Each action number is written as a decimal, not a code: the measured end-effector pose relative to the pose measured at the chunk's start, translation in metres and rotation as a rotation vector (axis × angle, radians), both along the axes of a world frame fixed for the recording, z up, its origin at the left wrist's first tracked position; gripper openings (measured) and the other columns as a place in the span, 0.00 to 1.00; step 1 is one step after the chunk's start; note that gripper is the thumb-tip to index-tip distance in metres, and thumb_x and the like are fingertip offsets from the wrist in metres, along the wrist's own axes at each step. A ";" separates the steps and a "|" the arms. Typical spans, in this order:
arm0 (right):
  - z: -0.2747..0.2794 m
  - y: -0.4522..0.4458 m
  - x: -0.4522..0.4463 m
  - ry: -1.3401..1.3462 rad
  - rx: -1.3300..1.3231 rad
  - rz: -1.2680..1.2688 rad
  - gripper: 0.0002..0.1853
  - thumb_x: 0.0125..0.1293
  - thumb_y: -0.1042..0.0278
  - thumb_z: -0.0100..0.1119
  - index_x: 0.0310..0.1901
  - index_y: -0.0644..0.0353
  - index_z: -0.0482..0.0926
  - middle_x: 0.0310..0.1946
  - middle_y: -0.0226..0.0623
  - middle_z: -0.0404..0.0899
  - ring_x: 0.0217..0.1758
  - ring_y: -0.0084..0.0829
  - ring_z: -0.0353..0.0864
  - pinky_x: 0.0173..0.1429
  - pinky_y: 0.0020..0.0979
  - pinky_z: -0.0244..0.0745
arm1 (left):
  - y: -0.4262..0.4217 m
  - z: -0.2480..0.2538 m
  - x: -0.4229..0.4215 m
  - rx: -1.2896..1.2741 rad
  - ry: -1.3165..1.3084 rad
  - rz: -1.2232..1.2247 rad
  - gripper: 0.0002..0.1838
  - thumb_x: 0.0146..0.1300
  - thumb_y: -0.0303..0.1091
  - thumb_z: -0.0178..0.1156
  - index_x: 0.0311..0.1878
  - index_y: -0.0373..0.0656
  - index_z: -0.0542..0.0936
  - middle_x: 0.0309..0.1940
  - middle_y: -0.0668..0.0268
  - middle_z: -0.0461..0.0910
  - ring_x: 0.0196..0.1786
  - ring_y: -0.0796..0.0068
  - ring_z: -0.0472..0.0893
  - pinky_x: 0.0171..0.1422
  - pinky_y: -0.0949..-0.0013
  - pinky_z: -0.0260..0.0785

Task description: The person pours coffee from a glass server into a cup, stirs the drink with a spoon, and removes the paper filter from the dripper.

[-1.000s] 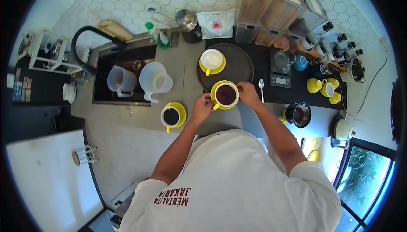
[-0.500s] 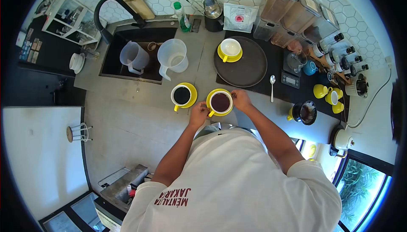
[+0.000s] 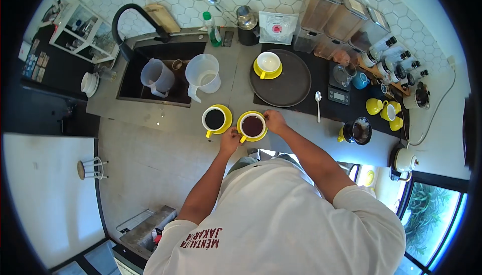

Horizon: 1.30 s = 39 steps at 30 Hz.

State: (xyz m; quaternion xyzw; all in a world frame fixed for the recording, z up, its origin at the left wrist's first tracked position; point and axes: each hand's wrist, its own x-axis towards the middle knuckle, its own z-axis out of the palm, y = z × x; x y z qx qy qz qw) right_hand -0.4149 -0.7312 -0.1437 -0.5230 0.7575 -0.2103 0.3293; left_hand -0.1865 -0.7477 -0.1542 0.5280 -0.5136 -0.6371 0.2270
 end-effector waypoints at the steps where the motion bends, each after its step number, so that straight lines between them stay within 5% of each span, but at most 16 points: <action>1: 0.001 -0.001 0.000 0.002 0.031 0.003 0.09 0.54 0.70 0.60 0.38 0.58 0.83 0.37 0.48 0.82 0.42 0.46 0.82 0.48 0.41 0.78 | 0.000 -0.002 0.001 -0.009 -0.017 0.001 0.16 0.60 0.22 0.56 0.52 0.32 0.73 0.30 0.57 0.81 0.29 0.72 0.82 0.30 0.71 0.77; 8: 0.000 0.000 0.007 -0.015 0.008 -0.053 0.09 0.51 0.71 0.60 0.36 0.57 0.82 0.36 0.46 0.82 0.42 0.47 0.82 0.48 0.42 0.78 | -0.003 -0.011 0.005 0.019 0.021 -0.021 0.15 0.61 0.20 0.55 0.52 0.32 0.72 0.31 0.57 0.81 0.29 0.71 0.82 0.29 0.71 0.78; 11: -0.006 0.000 0.007 -0.029 0.008 -0.062 0.10 0.51 0.71 0.59 0.37 0.58 0.82 0.38 0.46 0.82 0.44 0.46 0.81 0.50 0.41 0.77 | -0.004 -0.002 0.006 0.090 -0.017 -0.071 0.17 0.64 0.19 0.48 0.57 0.34 0.68 0.39 0.58 0.80 0.37 0.70 0.83 0.41 0.70 0.80; 16: 0.005 0.010 0.006 -0.112 0.010 -0.130 0.12 0.54 0.68 0.57 0.39 0.59 0.82 0.41 0.47 0.81 0.46 0.46 0.81 0.51 0.41 0.77 | 0.002 0.003 0.010 0.178 0.074 -0.065 0.21 0.66 0.22 0.47 0.63 0.35 0.65 0.44 0.58 0.79 0.40 0.69 0.83 0.43 0.69 0.79; 25: 0.069 0.069 -0.007 -0.307 -0.182 -0.332 0.15 0.59 0.64 0.59 0.46 0.62 0.78 0.35 0.46 0.82 0.38 0.41 0.82 0.45 0.36 0.77 | 0.016 0.034 0.034 0.275 -0.045 0.027 0.17 0.69 0.33 0.49 0.59 0.37 0.69 0.41 0.57 0.79 0.36 0.66 0.83 0.41 0.65 0.80; 28: 0.123 0.109 -0.027 -0.480 -0.243 -0.306 0.12 0.63 0.68 0.57 0.45 0.62 0.79 0.34 0.43 0.81 0.34 0.33 0.81 0.40 0.31 0.75 | 0.033 0.049 0.066 0.414 -0.249 -0.214 0.14 0.68 0.38 0.52 0.46 0.37 0.77 0.24 0.62 0.76 0.24 0.72 0.80 0.29 0.69 0.77; 30: 0.156 0.137 -0.048 -0.448 -0.431 -0.308 0.10 0.66 0.73 0.55 0.46 0.64 0.78 0.32 0.35 0.80 0.33 0.21 0.77 0.38 0.24 0.73 | 0.047 0.056 0.076 0.469 -0.352 -0.444 0.13 0.67 0.39 0.54 0.41 0.38 0.79 0.18 0.65 0.73 0.20 0.75 0.77 0.25 0.71 0.74; 39: 0.181 0.248 -0.225 0.066 -0.549 -0.852 0.09 0.64 0.77 0.54 0.46 0.63 0.78 0.30 0.33 0.77 0.31 0.22 0.74 0.34 0.23 0.70 | 0.059 0.109 -0.112 -0.021 -0.086 -0.656 0.06 0.65 0.34 0.58 0.39 0.41 0.77 0.23 0.72 0.72 0.23 0.84 0.70 0.26 0.76 0.65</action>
